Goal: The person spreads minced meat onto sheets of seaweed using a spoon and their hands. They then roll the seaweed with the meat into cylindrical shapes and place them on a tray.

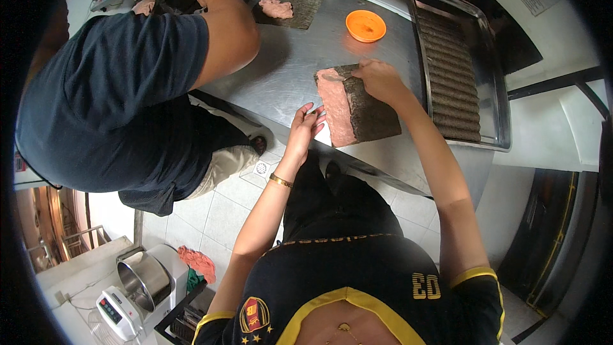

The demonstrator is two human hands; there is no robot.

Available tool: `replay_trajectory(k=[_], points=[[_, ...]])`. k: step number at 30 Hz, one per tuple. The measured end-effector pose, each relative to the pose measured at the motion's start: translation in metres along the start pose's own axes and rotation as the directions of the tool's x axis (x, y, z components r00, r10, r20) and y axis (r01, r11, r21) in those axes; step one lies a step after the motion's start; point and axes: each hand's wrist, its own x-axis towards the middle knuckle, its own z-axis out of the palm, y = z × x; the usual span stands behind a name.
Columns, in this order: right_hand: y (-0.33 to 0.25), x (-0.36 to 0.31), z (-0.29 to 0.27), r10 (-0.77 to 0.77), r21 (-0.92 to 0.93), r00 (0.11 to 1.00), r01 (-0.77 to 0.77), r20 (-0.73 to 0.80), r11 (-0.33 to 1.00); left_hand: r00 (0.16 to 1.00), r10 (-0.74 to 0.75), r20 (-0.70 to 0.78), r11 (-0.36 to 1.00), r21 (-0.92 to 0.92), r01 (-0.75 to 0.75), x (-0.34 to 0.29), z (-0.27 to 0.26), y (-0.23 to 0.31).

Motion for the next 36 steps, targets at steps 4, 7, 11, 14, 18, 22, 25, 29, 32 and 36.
replay_trajectory(k=[4, 7, 11, 14, 18, 22, 25, 29, 32, 36], points=[[-0.004, -0.010, 0.001, -0.140, -0.043, 0.989, 0.139, -0.036, 0.989, 1.000, 0.000, 0.010, 1.000, -0.031, 0.000, 0.000, 0.000, 0.000], [-0.009, -0.029, -0.003, -0.146, -0.072, 0.984, 0.154, 0.106, 0.985, 1.000, -0.009, 0.014, 0.999, -0.051, 0.009, 0.001, 0.000, 0.000], [-0.019, -0.056, -0.011, -0.120, 0.000, 0.977, 0.122, 0.179, 0.993, 0.999, -0.004, 0.032, 0.998, -0.058, 0.006, 0.001, -0.002, 0.001], [-0.025, -0.076, -0.011, -0.092, 0.024, 0.972, 0.089, 0.216, 0.996, 0.999, -0.014, 0.041, 0.999, -0.052, 0.016, 0.002, -0.002, 0.000], [-0.032, -0.093, -0.016, -0.117, 0.007, 0.971, 0.118, 0.207, 0.993, 0.999, -0.019, 0.047, 0.999, -0.046, 0.021, 0.004, -0.002, 0.001], [-0.026, -0.097, -0.038, -0.160, 0.090, 0.941, 0.139, 0.298, 0.986, 0.998, -0.022, 0.051, 0.999, -0.033, 0.023, 0.002, -0.001, 0.003], [-0.023, -0.082, -0.041, -0.131, 0.057, 0.973, 0.122, 0.191, 0.991, 0.998, -0.025, 0.061, 0.999, -0.029, 0.027, 0.000, -0.001, 0.005], [-0.025, -0.064, -0.025, -0.109, 0.006, 0.983, 0.109, 0.145, 0.994, 0.996, -0.031, 0.088, 0.999, -0.022, 0.033, -0.002, -0.002, 0.008], [-0.031, -0.072, -0.014, -0.156, -0.058, 0.982, 0.163, 0.107, 0.985, 0.994, -0.037, 0.100, 0.999, -0.013, 0.038, -0.004, -0.005, 0.009], [-0.044, -0.098, -0.012, -0.134, -0.075, 0.980, 0.146, 0.144, 0.986, 0.993, -0.055, 0.102, 0.998, -0.024, 0.058, -0.005, -0.007, 0.006]])
